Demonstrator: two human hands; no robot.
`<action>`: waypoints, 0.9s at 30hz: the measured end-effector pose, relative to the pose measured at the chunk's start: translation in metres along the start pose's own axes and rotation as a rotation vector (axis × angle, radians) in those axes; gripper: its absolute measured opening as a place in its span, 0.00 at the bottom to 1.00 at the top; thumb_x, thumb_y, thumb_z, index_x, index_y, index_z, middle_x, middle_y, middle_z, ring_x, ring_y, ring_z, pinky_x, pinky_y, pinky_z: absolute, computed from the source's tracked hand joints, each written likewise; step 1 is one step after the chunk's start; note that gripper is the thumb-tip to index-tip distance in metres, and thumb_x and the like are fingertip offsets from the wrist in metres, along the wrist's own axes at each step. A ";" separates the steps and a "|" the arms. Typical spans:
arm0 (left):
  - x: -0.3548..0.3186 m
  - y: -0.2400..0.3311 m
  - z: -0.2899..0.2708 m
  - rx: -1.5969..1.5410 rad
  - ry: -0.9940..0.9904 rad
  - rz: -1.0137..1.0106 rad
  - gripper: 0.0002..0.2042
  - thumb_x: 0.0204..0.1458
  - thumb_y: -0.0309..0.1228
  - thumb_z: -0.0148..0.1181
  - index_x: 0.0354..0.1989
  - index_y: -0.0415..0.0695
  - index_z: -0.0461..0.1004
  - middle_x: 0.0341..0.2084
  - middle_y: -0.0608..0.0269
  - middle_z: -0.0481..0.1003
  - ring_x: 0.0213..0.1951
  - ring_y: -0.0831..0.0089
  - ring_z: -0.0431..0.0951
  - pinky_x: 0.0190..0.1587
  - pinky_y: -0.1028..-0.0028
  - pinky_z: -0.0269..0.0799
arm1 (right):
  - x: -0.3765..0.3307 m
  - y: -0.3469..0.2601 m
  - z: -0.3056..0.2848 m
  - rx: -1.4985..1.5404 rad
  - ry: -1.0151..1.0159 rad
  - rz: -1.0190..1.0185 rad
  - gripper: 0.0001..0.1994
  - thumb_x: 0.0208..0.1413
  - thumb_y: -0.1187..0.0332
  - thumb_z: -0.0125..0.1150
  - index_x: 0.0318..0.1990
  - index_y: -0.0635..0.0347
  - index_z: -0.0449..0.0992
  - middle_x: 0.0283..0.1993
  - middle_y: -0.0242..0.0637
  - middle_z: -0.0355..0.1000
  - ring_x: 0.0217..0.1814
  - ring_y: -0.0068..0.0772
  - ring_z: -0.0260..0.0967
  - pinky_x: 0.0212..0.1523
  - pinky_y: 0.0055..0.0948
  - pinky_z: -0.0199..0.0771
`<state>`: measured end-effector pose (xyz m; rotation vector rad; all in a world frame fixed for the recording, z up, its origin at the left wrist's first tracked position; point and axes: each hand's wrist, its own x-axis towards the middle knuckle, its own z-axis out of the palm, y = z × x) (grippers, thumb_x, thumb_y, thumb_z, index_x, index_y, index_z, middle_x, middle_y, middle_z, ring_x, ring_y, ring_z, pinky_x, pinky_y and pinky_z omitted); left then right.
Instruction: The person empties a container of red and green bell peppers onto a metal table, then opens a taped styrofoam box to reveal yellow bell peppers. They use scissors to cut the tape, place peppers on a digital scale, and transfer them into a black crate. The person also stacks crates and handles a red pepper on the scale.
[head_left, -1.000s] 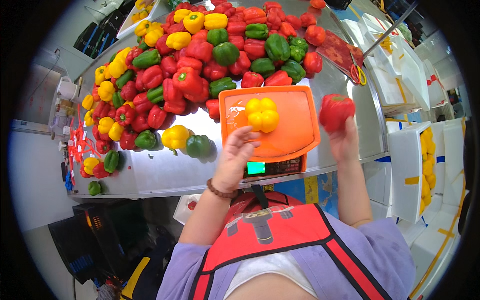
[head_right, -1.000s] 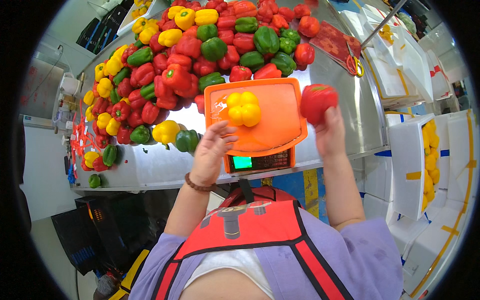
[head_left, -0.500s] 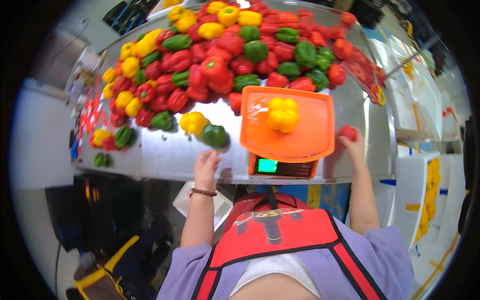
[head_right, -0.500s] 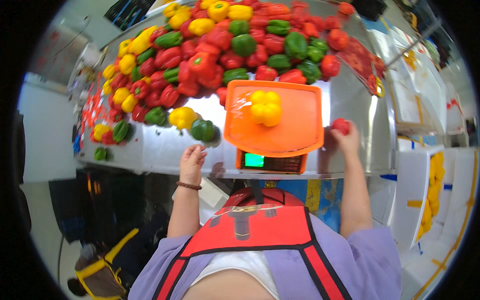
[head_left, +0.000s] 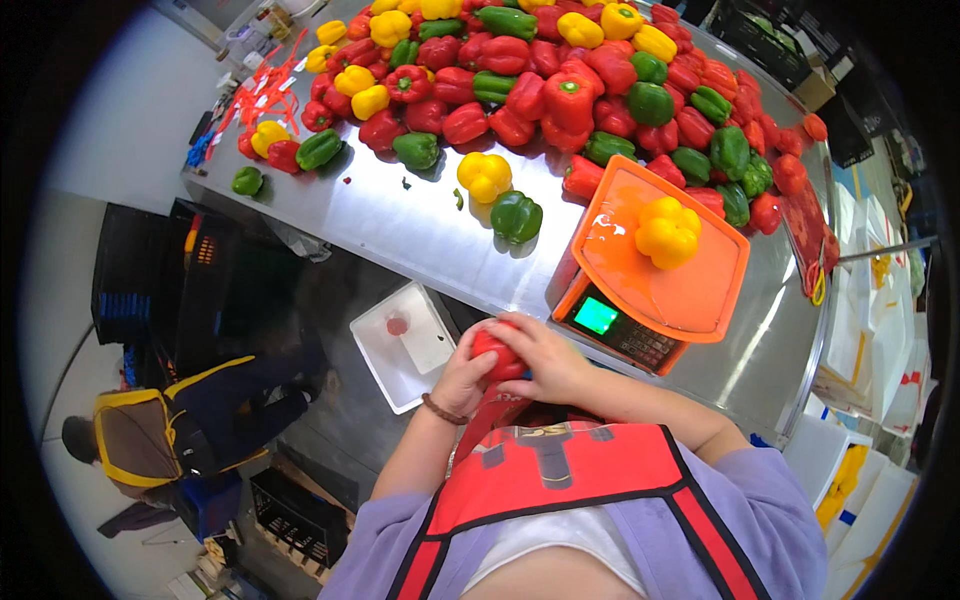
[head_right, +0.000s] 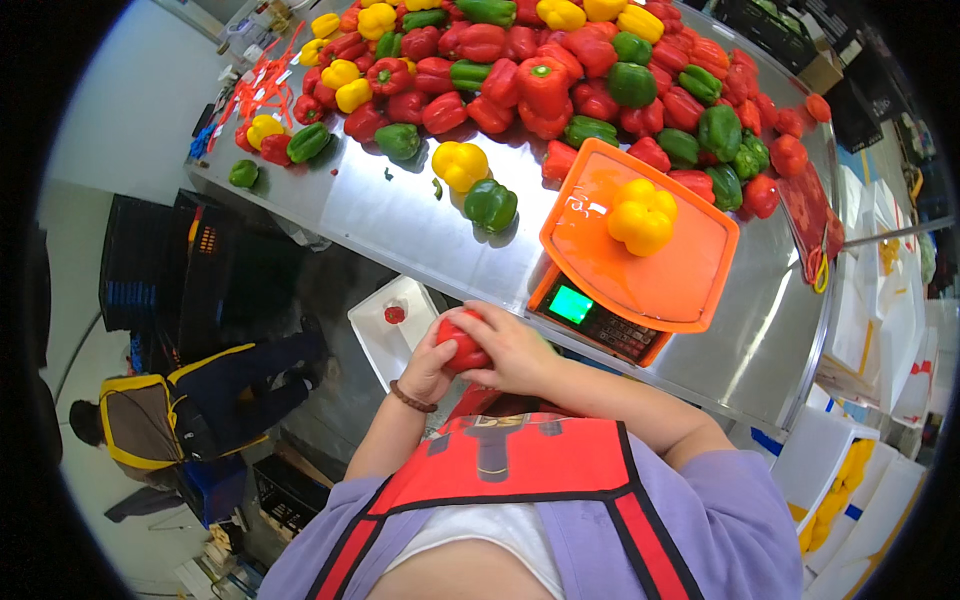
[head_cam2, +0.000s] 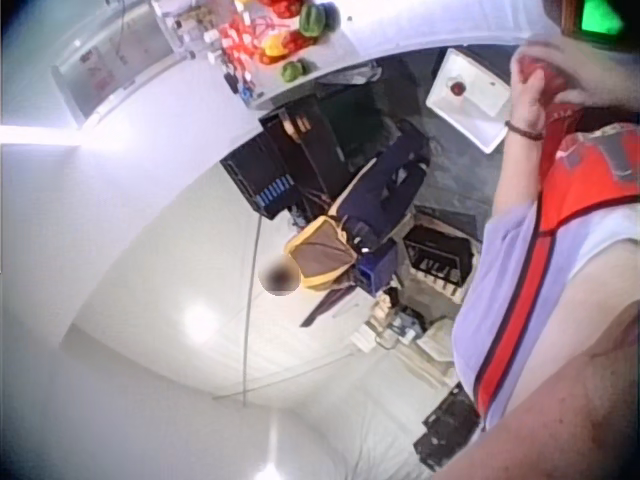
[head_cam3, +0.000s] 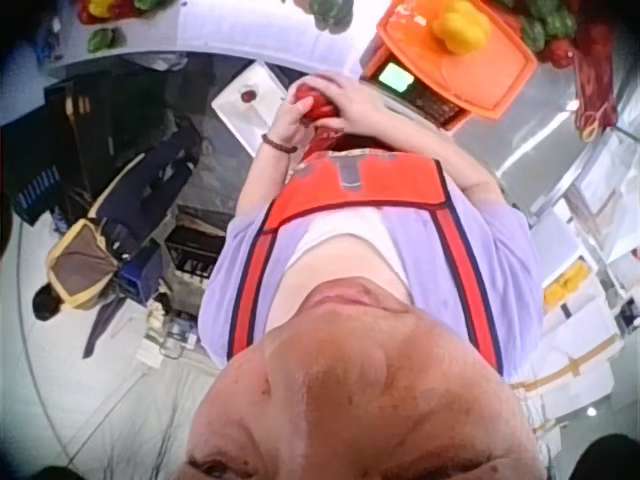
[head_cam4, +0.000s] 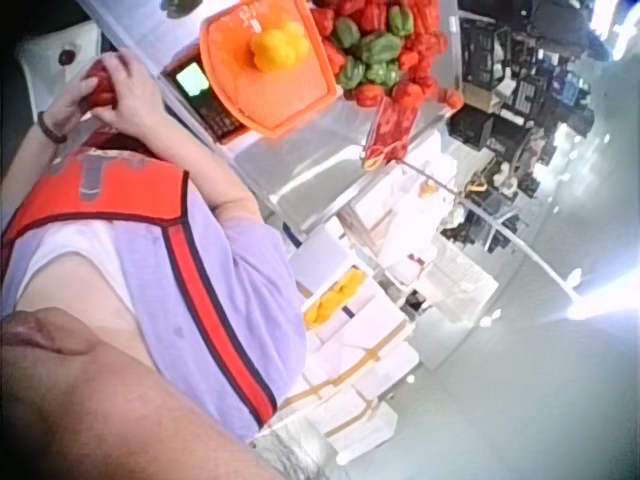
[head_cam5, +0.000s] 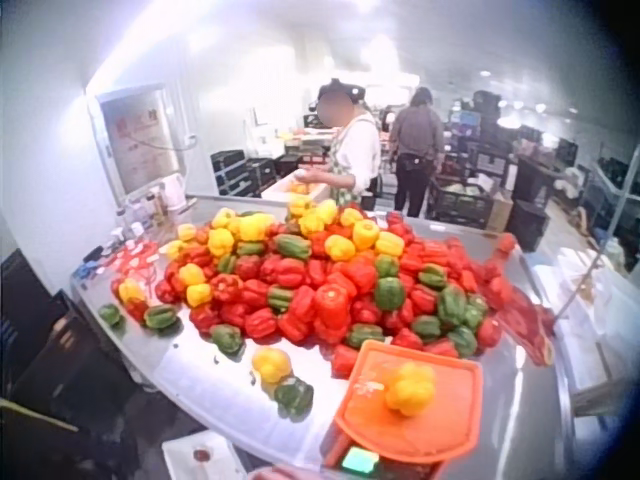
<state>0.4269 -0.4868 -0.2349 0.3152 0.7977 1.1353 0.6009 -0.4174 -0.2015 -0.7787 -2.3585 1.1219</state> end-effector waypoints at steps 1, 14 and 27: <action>-0.007 -0.006 -0.020 -0.011 0.077 0.020 0.31 0.48 0.34 0.63 0.60 0.45 0.57 0.54 0.56 0.64 0.57 0.62 0.65 0.58 0.61 0.66 | 0.004 0.005 0.016 0.006 -0.027 -0.013 0.38 0.38 0.60 0.71 0.60 0.53 0.61 0.61 0.50 0.57 0.60 0.53 0.60 0.56 0.39 0.66; 0.020 -0.024 -0.329 0.698 1.176 0.142 0.31 0.46 0.41 0.66 0.56 0.40 0.63 0.41 0.56 0.73 0.39 0.65 0.73 0.40 0.66 0.71 | -0.041 0.045 0.013 0.142 -0.250 0.259 0.16 0.50 0.71 0.56 0.48 0.60 0.73 0.47 0.44 0.71 0.49 0.46 0.70 0.50 0.37 0.70; 0.219 0.120 0.033 1.513 0.170 1.006 0.23 0.43 0.29 0.66 0.49 0.39 0.69 0.48 0.51 0.70 0.51 0.55 0.69 0.54 0.64 0.64 | -0.128 0.058 -0.139 0.595 1.042 0.465 0.11 0.56 0.74 0.53 0.46 0.68 0.73 0.41 0.38 0.74 0.45 0.28 0.70 0.51 0.27 0.69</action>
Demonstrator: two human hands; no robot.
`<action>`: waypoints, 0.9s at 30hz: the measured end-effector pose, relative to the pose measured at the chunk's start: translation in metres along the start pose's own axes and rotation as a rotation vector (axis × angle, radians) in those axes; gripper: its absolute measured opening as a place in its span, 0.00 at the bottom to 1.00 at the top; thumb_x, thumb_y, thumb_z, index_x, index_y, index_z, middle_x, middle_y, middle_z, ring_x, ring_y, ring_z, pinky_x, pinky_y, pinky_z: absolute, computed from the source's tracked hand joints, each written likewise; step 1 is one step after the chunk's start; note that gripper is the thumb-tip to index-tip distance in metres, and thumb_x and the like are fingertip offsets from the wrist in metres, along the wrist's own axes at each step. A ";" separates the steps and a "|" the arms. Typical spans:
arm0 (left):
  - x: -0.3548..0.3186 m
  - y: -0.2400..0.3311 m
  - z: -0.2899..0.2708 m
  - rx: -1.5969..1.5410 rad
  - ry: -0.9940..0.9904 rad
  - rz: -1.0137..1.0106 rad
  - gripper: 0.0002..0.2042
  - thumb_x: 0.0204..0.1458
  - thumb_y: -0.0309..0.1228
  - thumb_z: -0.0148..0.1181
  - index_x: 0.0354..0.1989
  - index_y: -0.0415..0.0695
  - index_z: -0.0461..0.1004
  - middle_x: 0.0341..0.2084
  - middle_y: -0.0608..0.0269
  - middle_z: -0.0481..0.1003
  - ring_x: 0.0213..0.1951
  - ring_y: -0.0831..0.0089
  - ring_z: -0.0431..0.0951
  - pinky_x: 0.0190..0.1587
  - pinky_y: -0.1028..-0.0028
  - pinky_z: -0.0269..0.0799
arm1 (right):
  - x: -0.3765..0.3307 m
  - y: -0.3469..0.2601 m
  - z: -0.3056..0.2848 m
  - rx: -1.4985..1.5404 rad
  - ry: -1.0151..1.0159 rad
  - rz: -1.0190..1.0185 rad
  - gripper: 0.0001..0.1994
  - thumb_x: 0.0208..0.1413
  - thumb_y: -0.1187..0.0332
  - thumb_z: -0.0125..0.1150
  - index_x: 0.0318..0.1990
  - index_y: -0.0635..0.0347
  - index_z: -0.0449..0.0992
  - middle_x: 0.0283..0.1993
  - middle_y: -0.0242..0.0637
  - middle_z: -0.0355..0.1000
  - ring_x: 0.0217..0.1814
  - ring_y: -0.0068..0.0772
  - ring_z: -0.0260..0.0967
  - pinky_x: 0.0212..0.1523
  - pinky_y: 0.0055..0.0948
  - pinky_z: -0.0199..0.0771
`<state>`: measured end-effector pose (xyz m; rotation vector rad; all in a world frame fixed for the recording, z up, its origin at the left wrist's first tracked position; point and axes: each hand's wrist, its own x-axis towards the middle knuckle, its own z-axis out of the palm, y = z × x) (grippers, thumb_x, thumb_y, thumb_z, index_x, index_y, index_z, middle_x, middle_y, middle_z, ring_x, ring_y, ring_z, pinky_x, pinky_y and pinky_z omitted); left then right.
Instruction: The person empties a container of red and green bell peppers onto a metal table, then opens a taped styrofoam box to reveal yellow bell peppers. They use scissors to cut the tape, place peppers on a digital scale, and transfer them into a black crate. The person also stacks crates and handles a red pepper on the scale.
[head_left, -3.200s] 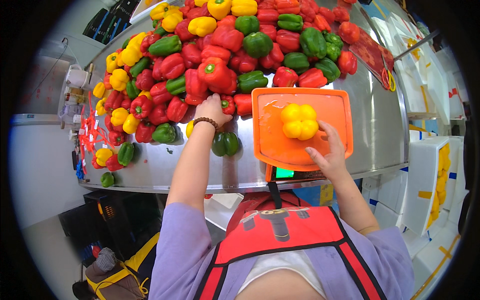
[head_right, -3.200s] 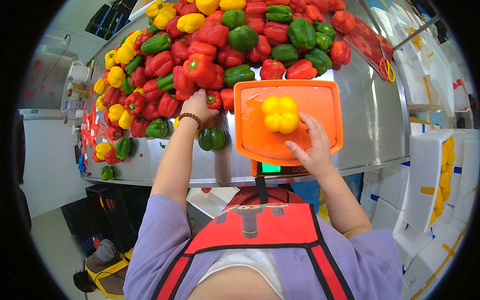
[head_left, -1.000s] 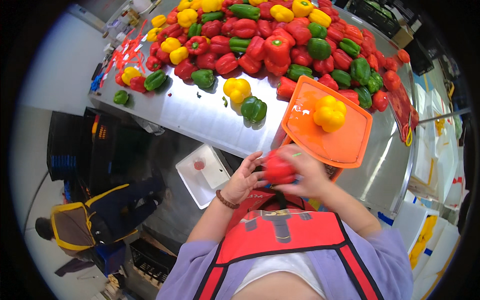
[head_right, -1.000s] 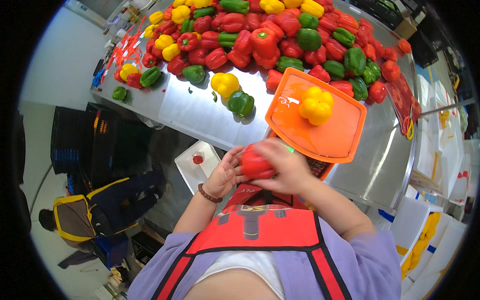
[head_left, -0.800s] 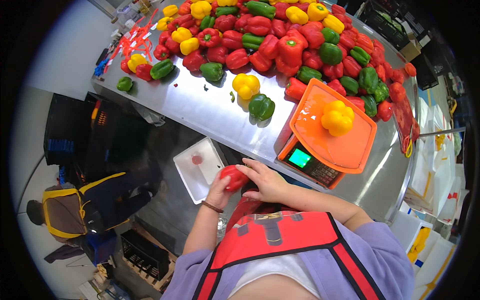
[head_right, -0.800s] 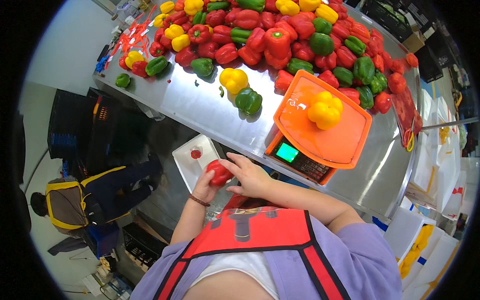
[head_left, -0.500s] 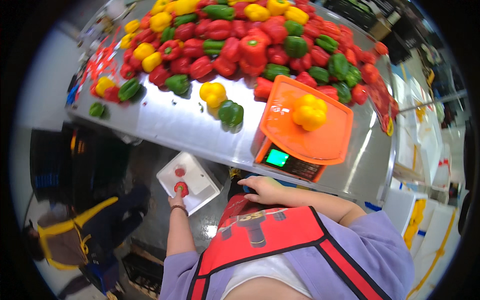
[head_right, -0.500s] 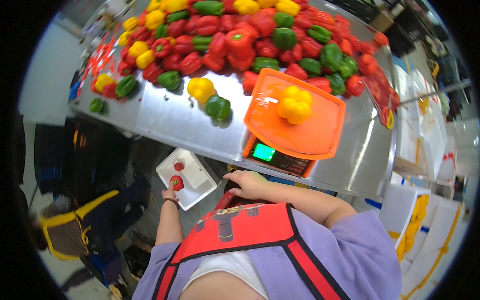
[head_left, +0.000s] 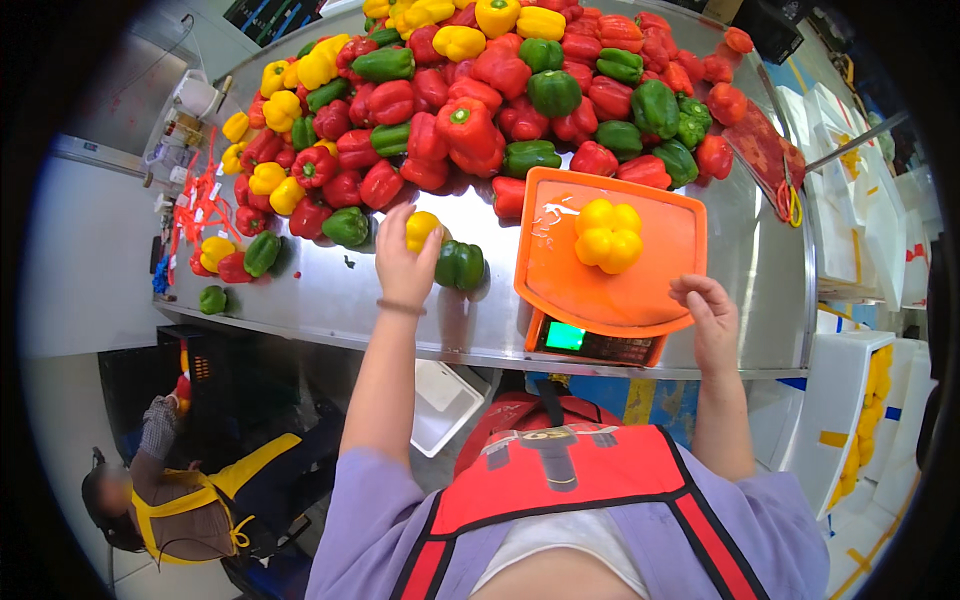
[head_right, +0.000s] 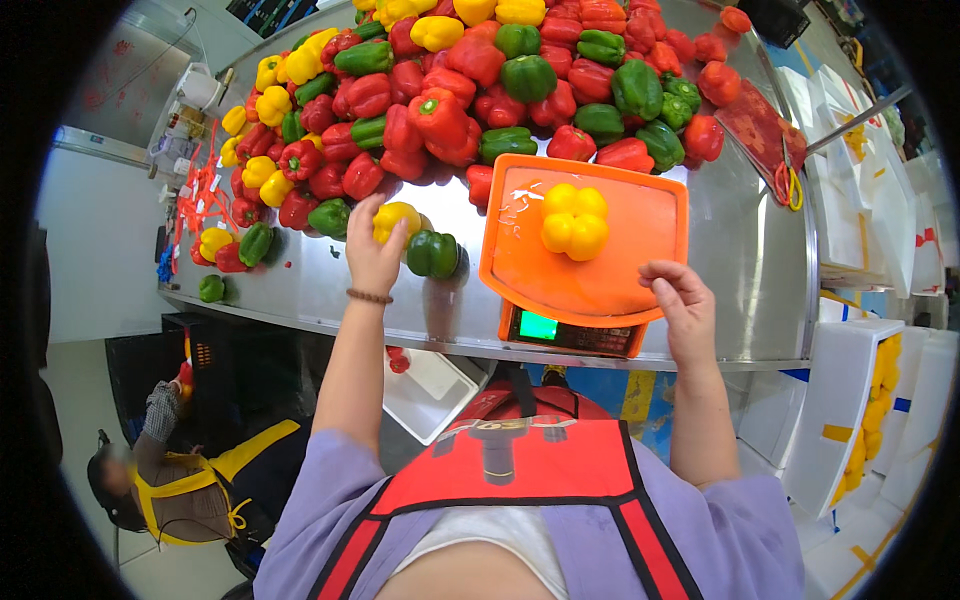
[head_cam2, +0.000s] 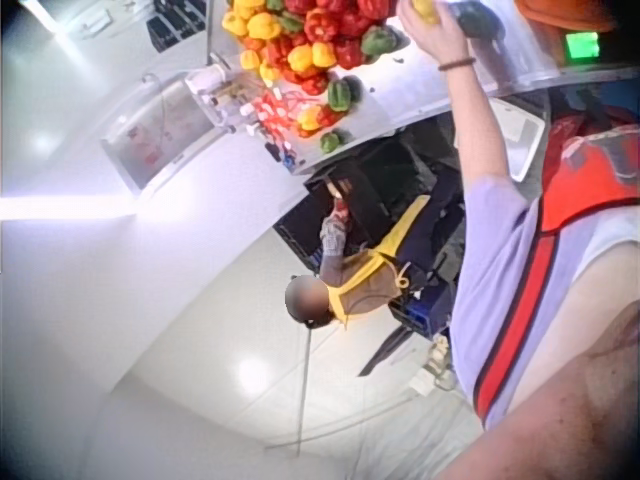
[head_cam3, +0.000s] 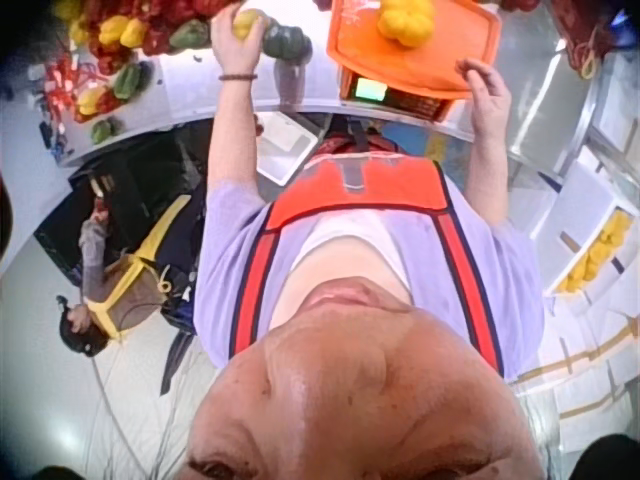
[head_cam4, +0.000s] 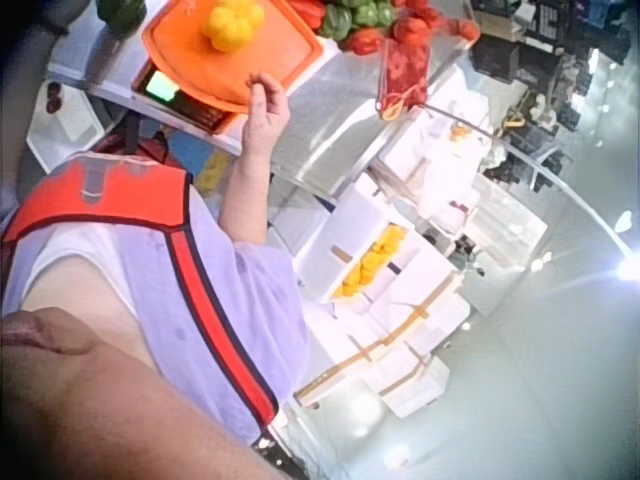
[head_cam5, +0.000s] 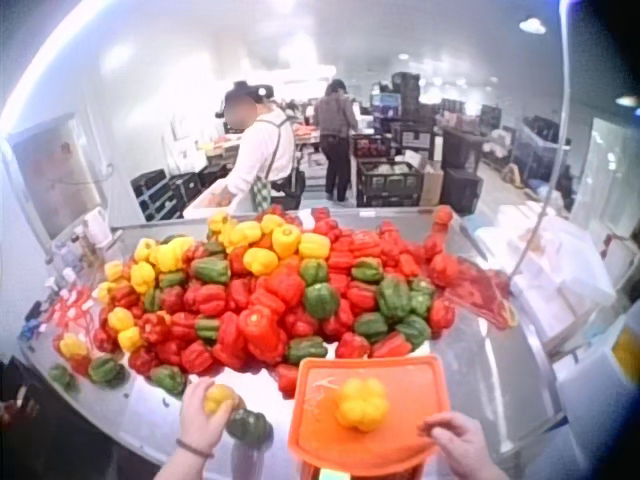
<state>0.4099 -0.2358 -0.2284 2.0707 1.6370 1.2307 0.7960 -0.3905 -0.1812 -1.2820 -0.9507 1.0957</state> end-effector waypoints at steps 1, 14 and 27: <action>0.017 -0.001 0.006 0.027 -0.015 0.013 0.24 0.42 0.30 0.66 0.50 0.40 0.68 0.49 0.51 0.69 0.52 0.55 0.68 0.55 0.64 0.64 | 0.000 0.001 -0.004 -0.009 0.030 0.004 0.11 0.57 0.74 0.52 0.46 0.67 0.73 0.41 0.38 0.74 0.45 0.27 0.70 0.51 0.27 0.69; 0.186 -0.080 0.067 0.144 0.253 -0.197 0.33 0.37 0.36 0.64 0.54 0.35 0.64 0.53 0.41 0.65 0.56 0.48 0.63 0.61 0.60 0.57 | -0.004 0.024 -0.008 -0.050 0.236 0.071 0.11 0.58 0.74 0.55 0.46 0.68 0.72 0.41 0.36 0.74 0.43 0.24 0.70 0.48 0.23 0.70; 0.273 0.037 0.160 0.613 -0.619 0.033 0.50 0.34 0.55 0.68 0.65 0.44 0.51 0.56 0.44 0.65 0.57 0.52 0.66 0.58 0.60 0.63 | 0.015 0.004 0.048 -0.571 0.160 -0.116 0.35 0.42 0.65 0.69 0.60 0.60 0.61 0.58 0.45 0.62 0.61 0.42 0.61 0.60 0.37 0.60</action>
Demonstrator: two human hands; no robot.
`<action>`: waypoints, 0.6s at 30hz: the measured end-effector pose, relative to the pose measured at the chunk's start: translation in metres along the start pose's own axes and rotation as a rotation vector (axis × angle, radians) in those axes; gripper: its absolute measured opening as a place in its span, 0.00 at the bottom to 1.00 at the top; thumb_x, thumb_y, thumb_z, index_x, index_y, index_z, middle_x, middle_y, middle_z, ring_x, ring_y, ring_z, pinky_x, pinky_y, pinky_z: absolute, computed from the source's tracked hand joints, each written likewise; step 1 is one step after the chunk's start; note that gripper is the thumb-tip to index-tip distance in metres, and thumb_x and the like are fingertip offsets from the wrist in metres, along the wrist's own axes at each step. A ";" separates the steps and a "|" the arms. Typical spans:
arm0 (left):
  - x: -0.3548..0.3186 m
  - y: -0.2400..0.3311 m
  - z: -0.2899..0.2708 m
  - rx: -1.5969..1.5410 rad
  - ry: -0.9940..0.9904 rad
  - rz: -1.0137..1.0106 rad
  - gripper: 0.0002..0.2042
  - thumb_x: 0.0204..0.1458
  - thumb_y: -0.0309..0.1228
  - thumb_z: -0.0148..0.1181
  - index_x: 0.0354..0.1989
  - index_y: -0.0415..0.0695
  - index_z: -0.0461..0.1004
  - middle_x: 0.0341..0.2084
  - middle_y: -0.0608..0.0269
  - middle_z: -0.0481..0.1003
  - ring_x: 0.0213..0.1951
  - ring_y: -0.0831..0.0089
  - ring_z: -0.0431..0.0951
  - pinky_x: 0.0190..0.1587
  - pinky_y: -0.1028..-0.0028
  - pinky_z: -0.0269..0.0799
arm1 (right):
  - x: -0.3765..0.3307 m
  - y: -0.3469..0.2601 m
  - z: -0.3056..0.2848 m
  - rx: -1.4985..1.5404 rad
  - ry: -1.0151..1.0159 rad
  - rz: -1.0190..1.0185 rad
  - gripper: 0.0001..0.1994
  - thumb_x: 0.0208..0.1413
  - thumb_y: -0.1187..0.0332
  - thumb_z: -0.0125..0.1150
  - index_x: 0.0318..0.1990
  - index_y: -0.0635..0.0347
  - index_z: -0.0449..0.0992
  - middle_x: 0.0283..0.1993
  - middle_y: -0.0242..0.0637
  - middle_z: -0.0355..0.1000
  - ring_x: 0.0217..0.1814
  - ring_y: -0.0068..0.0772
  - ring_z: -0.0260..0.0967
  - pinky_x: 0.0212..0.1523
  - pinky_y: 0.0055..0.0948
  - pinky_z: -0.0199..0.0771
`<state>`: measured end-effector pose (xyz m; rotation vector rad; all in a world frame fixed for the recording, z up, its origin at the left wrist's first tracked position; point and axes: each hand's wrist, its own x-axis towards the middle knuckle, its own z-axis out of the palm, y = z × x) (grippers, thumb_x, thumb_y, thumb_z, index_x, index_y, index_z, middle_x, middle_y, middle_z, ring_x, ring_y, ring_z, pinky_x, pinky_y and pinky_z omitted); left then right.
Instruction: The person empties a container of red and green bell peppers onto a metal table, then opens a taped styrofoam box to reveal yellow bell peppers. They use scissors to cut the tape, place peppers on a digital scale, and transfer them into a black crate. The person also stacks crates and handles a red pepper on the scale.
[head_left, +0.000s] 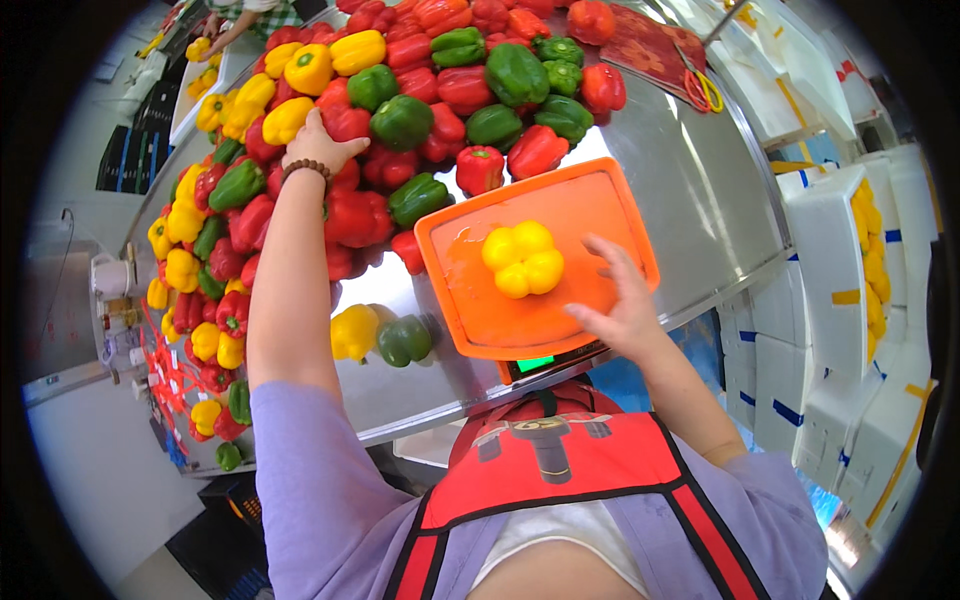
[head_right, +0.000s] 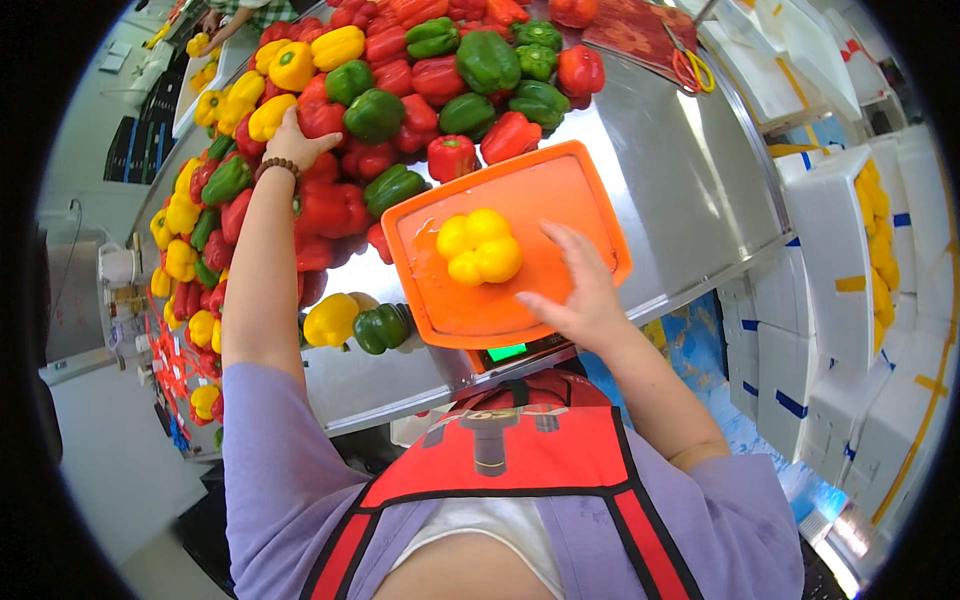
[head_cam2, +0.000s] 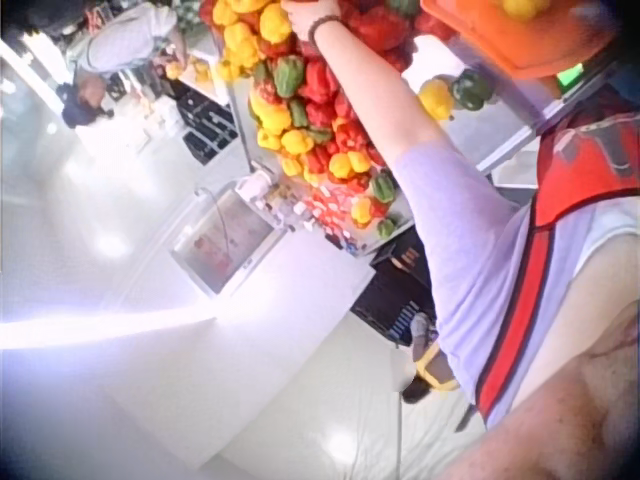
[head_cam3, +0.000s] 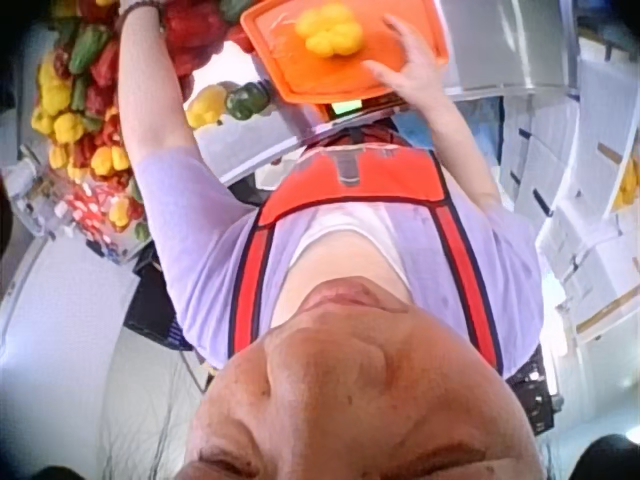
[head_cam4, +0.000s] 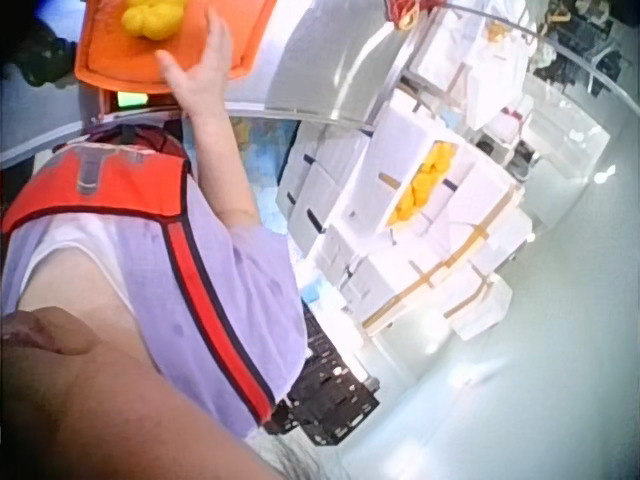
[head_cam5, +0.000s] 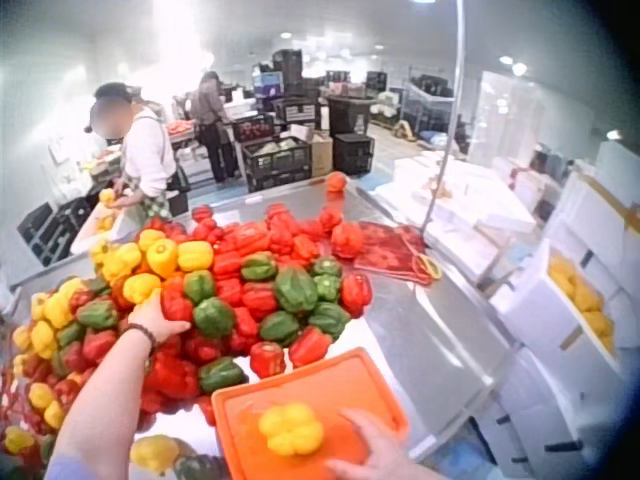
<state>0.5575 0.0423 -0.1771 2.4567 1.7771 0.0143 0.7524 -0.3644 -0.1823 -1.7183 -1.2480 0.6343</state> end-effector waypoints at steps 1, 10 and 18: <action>0.009 0.004 0.006 -0.037 -0.044 -0.025 0.51 0.34 0.54 0.69 0.66 0.49 0.48 0.58 0.46 0.63 0.58 0.52 0.66 0.58 0.59 0.63 | 0.006 -0.002 0.006 -0.043 0.002 -0.039 0.37 0.41 0.64 0.70 0.61 0.60 0.59 0.59 0.45 0.62 0.61 0.44 0.60 0.61 0.38 0.60; -0.013 0.002 -0.017 -0.239 0.136 0.088 0.48 0.31 0.46 0.73 0.63 0.47 0.54 0.54 0.46 0.66 0.55 0.53 0.68 0.56 0.61 0.66 | 0.046 0.010 0.020 -0.058 -0.139 -0.205 0.43 0.33 0.65 0.74 0.61 0.56 0.58 0.57 0.45 0.63 0.59 0.49 0.62 0.59 0.39 0.62; -0.191 0.077 -0.003 -1.300 0.136 0.357 0.51 0.30 0.26 0.75 0.65 0.41 0.46 0.57 0.53 0.60 0.55 0.61 0.66 0.57 0.66 0.64 | 0.049 0.036 -0.013 -0.097 0.049 -0.151 0.43 0.34 0.66 0.74 0.62 0.55 0.56 0.55 0.45 0.64 0.57 0.50 0.62 0.58 0.38 0.63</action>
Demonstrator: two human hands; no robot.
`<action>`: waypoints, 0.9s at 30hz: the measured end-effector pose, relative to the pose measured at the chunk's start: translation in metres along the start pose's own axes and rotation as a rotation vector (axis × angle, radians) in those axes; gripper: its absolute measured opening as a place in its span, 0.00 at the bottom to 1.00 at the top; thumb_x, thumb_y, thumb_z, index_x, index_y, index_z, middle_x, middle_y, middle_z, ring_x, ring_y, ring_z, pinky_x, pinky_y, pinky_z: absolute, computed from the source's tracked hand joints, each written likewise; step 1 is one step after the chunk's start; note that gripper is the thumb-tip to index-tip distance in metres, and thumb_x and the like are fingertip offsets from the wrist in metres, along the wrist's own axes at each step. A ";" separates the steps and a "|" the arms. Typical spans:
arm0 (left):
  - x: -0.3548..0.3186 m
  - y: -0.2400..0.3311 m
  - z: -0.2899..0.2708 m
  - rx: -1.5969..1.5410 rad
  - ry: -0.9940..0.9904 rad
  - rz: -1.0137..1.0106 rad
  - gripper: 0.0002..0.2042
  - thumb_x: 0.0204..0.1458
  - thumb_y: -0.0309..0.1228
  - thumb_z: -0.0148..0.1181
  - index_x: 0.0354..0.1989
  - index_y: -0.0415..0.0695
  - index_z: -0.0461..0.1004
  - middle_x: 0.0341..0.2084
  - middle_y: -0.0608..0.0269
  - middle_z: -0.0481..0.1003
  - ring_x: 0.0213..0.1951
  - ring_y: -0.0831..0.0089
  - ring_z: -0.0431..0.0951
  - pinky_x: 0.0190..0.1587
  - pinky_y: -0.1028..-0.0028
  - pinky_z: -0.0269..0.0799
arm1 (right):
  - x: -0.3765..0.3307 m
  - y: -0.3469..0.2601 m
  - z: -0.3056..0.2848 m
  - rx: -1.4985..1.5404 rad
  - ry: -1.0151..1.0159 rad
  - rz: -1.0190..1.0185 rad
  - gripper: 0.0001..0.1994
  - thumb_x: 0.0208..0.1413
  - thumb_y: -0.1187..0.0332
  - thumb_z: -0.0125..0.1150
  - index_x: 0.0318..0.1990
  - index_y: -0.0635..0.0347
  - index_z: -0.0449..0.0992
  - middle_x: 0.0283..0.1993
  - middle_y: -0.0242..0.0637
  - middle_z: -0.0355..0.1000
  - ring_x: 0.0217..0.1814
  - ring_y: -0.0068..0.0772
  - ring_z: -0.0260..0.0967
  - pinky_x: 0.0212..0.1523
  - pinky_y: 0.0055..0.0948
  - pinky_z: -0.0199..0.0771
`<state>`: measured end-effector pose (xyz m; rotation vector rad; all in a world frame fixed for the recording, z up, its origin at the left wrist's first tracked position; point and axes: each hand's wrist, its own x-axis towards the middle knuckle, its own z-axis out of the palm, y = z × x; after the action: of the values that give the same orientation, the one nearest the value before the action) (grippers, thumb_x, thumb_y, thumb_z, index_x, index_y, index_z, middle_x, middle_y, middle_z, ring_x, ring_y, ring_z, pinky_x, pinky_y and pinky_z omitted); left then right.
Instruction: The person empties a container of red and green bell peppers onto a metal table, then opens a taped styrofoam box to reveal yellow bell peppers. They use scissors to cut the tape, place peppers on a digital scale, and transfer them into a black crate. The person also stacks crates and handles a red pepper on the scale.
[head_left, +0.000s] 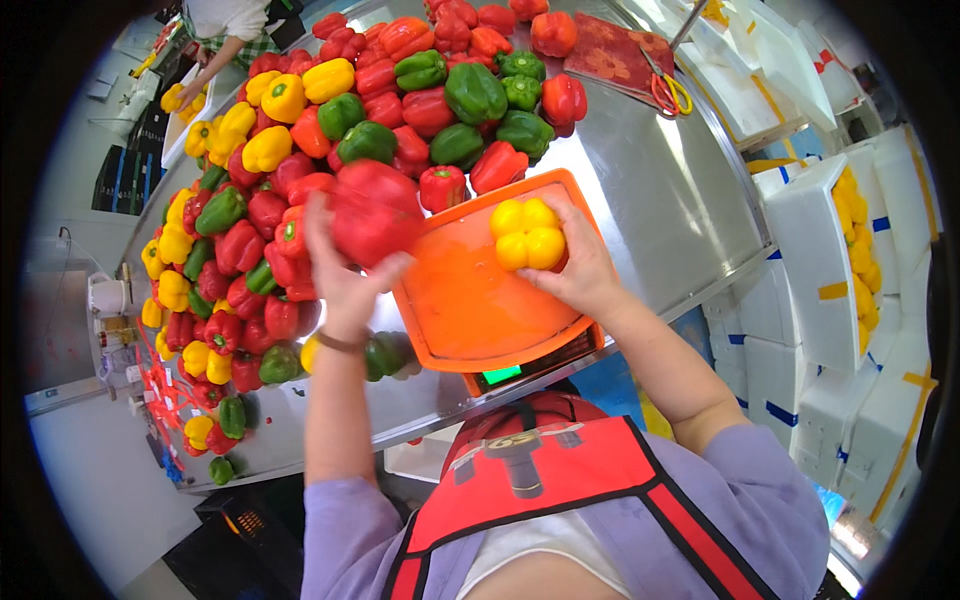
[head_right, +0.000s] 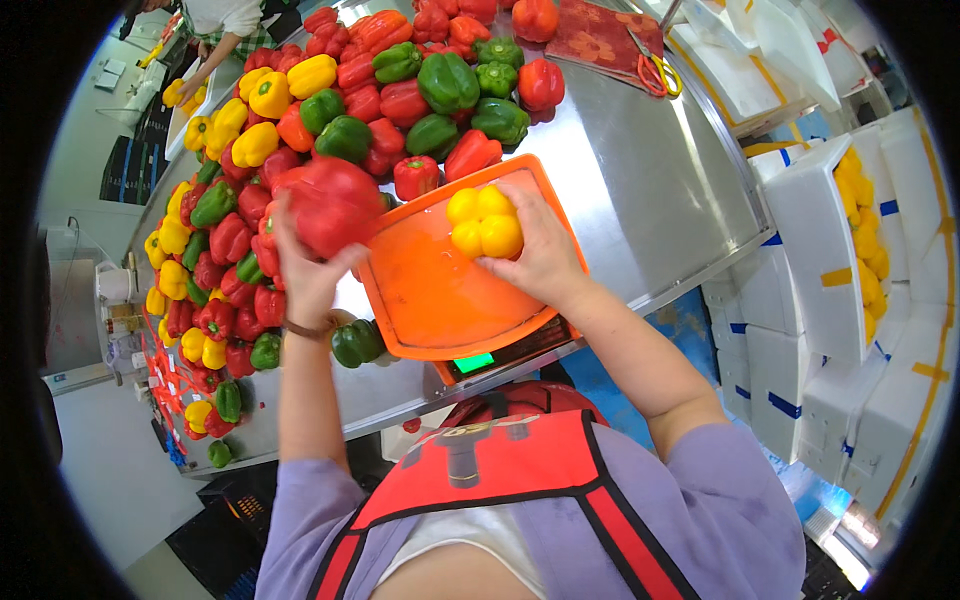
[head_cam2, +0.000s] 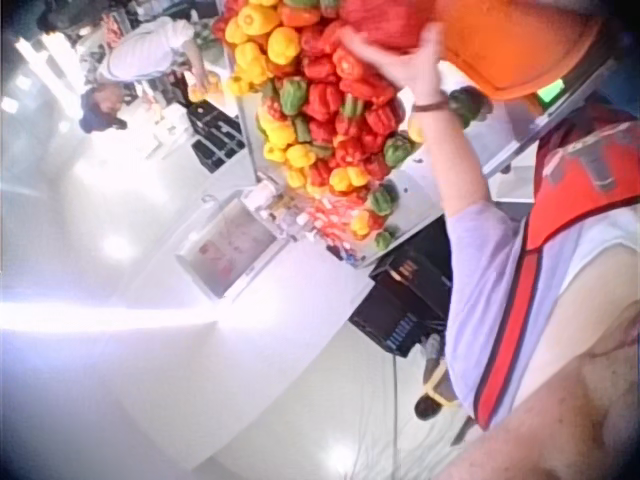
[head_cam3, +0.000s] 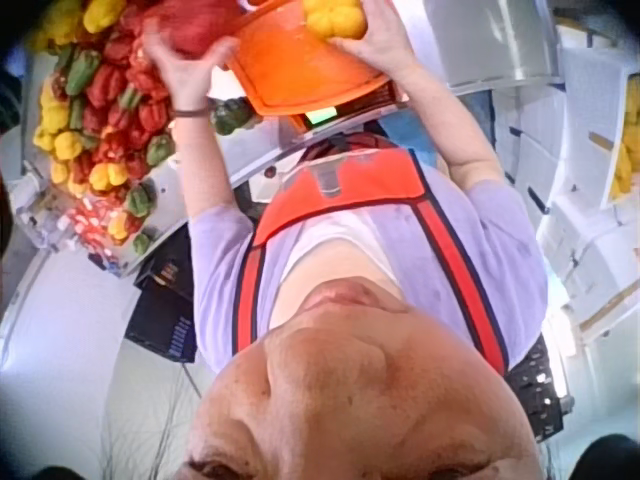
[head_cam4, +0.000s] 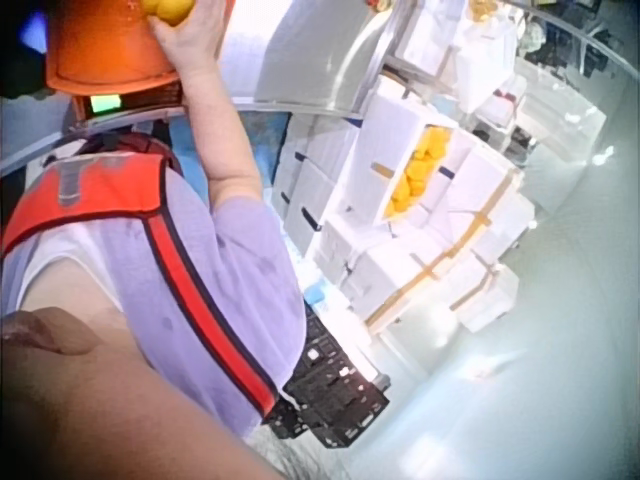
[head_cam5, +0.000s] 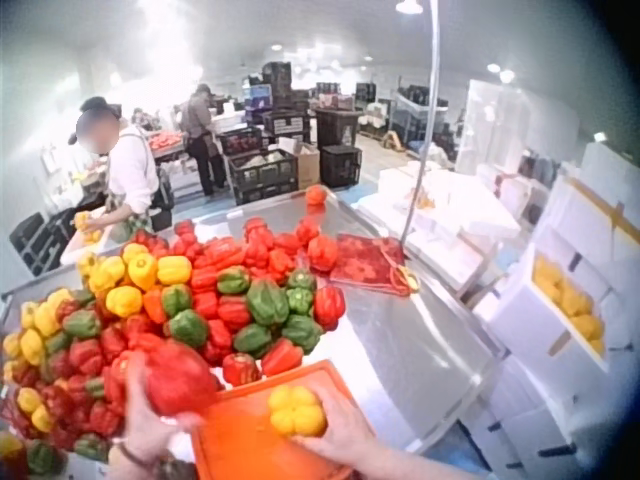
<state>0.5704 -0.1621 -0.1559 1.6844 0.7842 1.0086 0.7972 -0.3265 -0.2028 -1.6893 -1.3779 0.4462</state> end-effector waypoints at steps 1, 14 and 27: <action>-0.023 -0.012 0.015 0.051 -0.024 0.042 0.52 0.29 0.27 0.75 0.65 0.41 0.46 0.57 0.53 0.60 0.57 0.61 0.65 0.58 0.66 0.63 | 0.000 -0.002 0.000 0.021 -0.031 -0.015 0.43 0.35 0.66 0.74 0.62 0.55 0.56 0.56 0.46 0.64 0.58 0.50 0.62 0.59 0.38 0.63; -0.080 -0.013 0.024 0.607 -0.176 -0.048 0.55 0.28 0.37 0.77 0.66 0.42 0.45 0.62 0.49 0.56 0.63 0.51 0.56 0.63 0.52 0.50 | 0.169 0.041 0.005 0.254 -0.216 -0.022 0.22 0.51 0.60 0.65 0.50 0.64 0.71 0.40 0.39 0.75 0.42 0.26 0.73 0.45 0.24 0.72; -0.153 -0.048 0.001 0.322 0.189 -0.307 0.40 0.45 0.31 0.66 0.66 0.41 0.48 0.61 0.46 0.58 0.61 0.56 0.61 0.61 0.61 0.56 | 0.275 0.001 0.154 -0.432 -0.511 -0.400 0.41 0.36 0.48 0.70 0.60 0.52 0.63 0.56 0.46 0.66 0.58 0.47 0.64 0.57 0.39 0.65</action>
<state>0.5013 -0.2783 -0.2417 1.6799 1.3448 0.8657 0.7723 -0.0129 -0.2198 -1.6254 -2.2673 0.3787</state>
